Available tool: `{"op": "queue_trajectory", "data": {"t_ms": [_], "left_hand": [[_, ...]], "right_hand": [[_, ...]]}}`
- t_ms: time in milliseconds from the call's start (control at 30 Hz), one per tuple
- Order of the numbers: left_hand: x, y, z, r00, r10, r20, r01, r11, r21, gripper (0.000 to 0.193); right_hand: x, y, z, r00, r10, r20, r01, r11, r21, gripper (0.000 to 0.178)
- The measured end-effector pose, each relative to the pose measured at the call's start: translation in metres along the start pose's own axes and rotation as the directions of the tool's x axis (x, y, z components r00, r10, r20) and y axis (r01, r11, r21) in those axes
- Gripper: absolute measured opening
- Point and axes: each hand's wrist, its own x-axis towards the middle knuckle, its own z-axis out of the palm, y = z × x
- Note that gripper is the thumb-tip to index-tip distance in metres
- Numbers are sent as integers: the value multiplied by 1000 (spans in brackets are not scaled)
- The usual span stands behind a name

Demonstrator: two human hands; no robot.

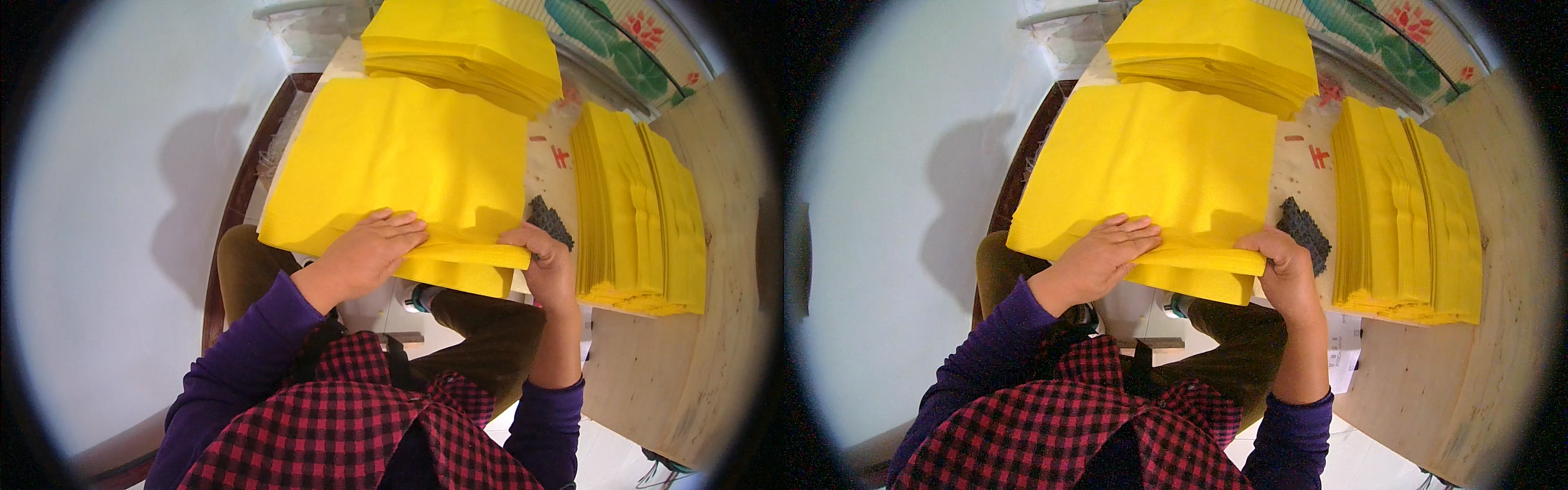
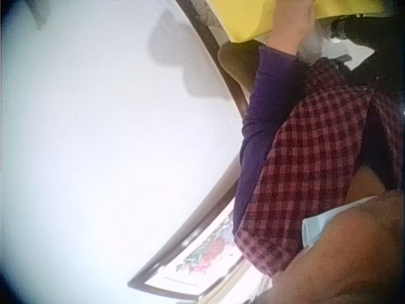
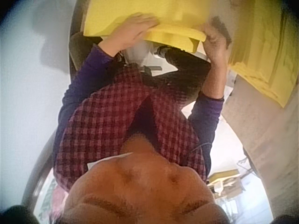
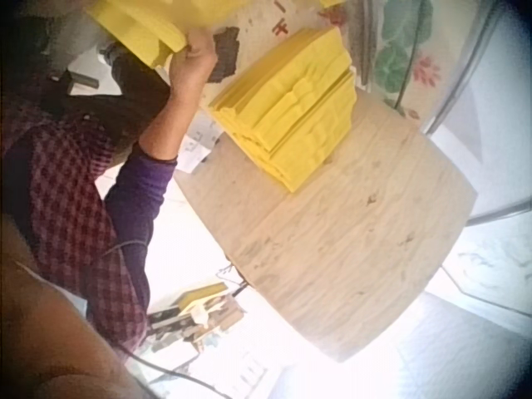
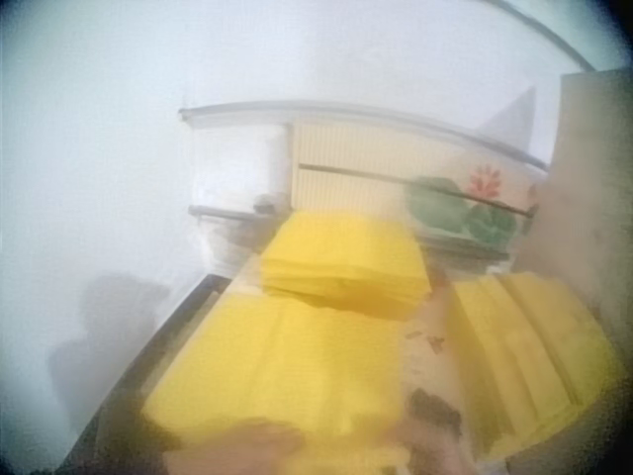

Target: The person folds yellow fabric sheets by hand on a table. They smooth each sheet, fold it in half, then fold it again, and stack the finished pieces. The person repeats this process for multiple sheets throughout the clip.

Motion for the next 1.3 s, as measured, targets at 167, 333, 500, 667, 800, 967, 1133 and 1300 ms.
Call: {"op": "queue_trajectory", "data": {"t_ms": [167, 333, 500, 667, 800, 967, 1133, 1300], "left_hand": [[0, 5, -1, 1000, -6, -4, 6, 999, 51, 52], [0, 5, -4, 1000, -15, -21, 14, 1000, -25, 51], [0, 5, -5, 999, -45, 0, 45, 997, -70, 53], [2, 3, -6, 999, -34, 3, 34, 995, -91, 52], [0, 2, -7, 999, -39, -8, 37, 988, -150, 50], [2, -1, -9, 999, -32, -10, 30, 979, -203, 49], [2, -2, -12, 1000, -23, -22, 17, 973, -232, 51], [2, 0, -11, 999, -34, 3, 34, 983, -182, 52]], "right_hand": [[-11, 5, 1, 987, -147, -64, 140, 985, -98, 38], [-10, 12, 7, 973, -179, -143, 149, 969, -197, 60], [8, 20, 1, 946, -309, -100, 270, 919, -288, 63], [29, 13, -16, 934, -349, 78, 350, 847, -400, 62], [47, 5, -22, 894, -362, 263, 443, 801, -403, 65], [65, 1, -22, 843, -318, 434, 475, 818, -324, 64], [79, 0, -27, 760, -294, 580, 526, 802, -283, 58], [86, 5, -32, 737, -277, 616, 512, 824, -242, 42]]}}
